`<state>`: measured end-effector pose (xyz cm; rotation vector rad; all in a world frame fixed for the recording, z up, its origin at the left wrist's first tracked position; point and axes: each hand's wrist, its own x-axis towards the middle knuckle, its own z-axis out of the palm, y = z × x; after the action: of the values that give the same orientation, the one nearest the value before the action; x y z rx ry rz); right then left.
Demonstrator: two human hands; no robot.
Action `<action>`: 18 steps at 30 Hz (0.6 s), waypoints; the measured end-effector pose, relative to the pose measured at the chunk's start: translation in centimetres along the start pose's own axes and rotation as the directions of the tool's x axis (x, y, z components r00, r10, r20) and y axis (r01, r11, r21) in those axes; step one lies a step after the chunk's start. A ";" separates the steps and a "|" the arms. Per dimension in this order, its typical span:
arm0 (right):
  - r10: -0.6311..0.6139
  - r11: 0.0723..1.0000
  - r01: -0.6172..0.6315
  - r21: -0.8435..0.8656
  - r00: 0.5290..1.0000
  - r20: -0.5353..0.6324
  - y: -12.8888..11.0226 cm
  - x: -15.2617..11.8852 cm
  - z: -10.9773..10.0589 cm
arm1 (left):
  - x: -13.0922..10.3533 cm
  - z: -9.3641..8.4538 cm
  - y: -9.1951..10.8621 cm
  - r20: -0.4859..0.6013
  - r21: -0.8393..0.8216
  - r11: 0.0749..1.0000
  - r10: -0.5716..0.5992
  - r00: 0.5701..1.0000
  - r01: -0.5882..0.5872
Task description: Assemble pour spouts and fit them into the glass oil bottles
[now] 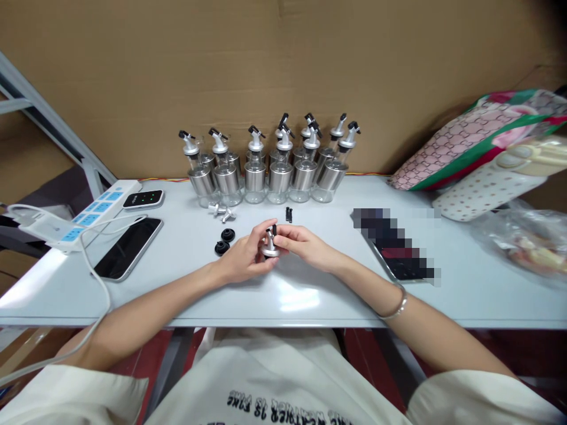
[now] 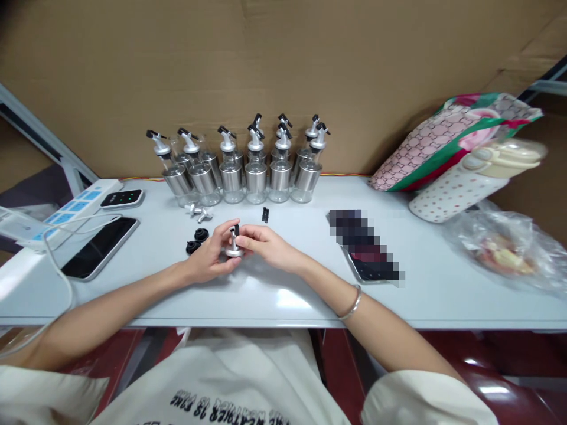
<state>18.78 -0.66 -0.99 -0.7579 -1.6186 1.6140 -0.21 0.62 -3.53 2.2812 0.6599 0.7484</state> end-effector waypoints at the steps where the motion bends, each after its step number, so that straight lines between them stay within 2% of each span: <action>1: -0.005 1.000 0.005 -0.008 1.000 -0.003 0.0 0.0 0.0 | 0.0 0.0 0.0 -0.001 -0.007 1.000 -0.005 1.000 0.005; 5: -0.014 1.000 0.012 -0.026 0.999 -0.043 -0.3 0.0 -0.1 | 0.1 0.0 0.2 -0.002 -0.035 0.998 -0.045 0.999 0.044; 8: 0.024 1.000 -0.024 0.014 0.998 -0.062 -0.3 -0.2 -0.3 | 0.1 0.0 0.3 -0.006 -0.046 0.995 -0.086 0.996 0.085; 12: 0.115 0.987 -0.113 0.115 0.993 -0.008 0.0 -0.1 -0.5 | 0.0 0.1 0.3 -0.044 0.021 0.998 -0.063 0.997 0.064; 14: 0.146 0.983 -0.145 0.112 0.989 0.003 0.0 0.1 -0.5 | 0.0 0.2 0.2 -0.038 0.030 0.998 -0.046 0.998 0.047; 15: 0.140 0.987 -0.137 0.079 0.989 -0.038 -0.1 0.2 -0.4 | 0.0 0.2 0.1 -0.031 0.029 0.998 -0.046 0.998 0.047; 16: 0.105 0.994 -0.102 0.023 0.986 -0.127 -0.5 0.2 -0.1 | 0.0 0.2 0.1 -0.022 0.027 0.998 -0.051 0.998 0.052; 17: 0.035 0.998 -0.048 -0.047 0.970 -0.241 -1.0 -0.1 0.2 | 0.0 0.2 0.1 -0.018 0.025 0.998 -0.057 0.998 0.058; 18: -0.072 0.991 0.025 -0.135 0.930 -0.361 -1.8 -0.5 0.7 | 0.0 0.2 0.1 -0.018 0.022 0.998 -0.063 0.998 0.063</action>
<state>18.62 -1.61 0.74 -1.0114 -1.4632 1.2519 -0.04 0.51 -3.54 2.2656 0.7487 0.7348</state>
